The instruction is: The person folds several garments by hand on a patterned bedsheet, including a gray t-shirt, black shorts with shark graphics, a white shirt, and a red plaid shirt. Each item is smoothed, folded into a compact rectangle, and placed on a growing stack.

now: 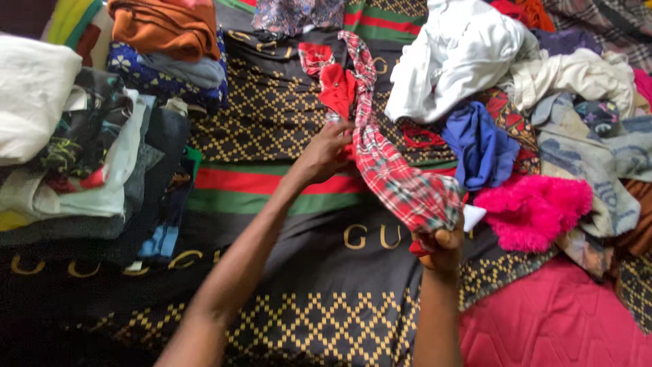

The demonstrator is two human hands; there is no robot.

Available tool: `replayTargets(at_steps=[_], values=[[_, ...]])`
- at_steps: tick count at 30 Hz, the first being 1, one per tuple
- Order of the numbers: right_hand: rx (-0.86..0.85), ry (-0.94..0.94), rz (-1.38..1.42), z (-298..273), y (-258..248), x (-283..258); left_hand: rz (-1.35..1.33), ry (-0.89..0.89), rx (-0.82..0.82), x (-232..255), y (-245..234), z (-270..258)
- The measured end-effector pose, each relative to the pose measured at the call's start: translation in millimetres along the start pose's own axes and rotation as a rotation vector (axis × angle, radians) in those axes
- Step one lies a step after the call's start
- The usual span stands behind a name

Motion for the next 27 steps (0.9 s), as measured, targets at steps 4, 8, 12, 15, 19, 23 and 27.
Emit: replayTargets(at_steps=[4,8,12,15,19,23,27], values=[[0.085,-0.029,0.235,-31.7,1.4,-7.1,-0.15,-0.45,-0.713,15.9,10.8,-48.7],[-0.038,-0.048,0.566,-41.6,19.5,-9.7,-0.145,-0.286,-0.447,8.2,3.6,-45.3],[0.007,-0.132,0.437,-43.2,8.4,-20.4,0.26,-0.084,-0.294,-19.3,20.5,-49.6],[0.098,-0.2,0.264,-38.1,-8.9,-47.1,0.456,-0.294,-0.324,-39.8,12.9,-54.4],[0.274,-0.336,0.08,-9.4,-30.7,-105.3,0.536,-0.336,-0.207,-21.4,-59.4,-11.3],[0.217,-0.333,-0.032,29.6,-40.9,-137.5,0.073,-0.234,-0.28,31.4,-127.6,26.6],[0.114,-0.382,-0.231,63.1,-44.5,-151.1,-0.203,-0.077,-0.264,78.8,-179.9,52.5]])
Point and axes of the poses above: each hand's wrist, its own z-axis towards the middle knuckle, its own y-axis out of the palm, x = y × z, the point moved 6 cm from there along z, towards the middle knuckle, and after that the axes turned 2 degrees about -z, right-handed, at the moved point
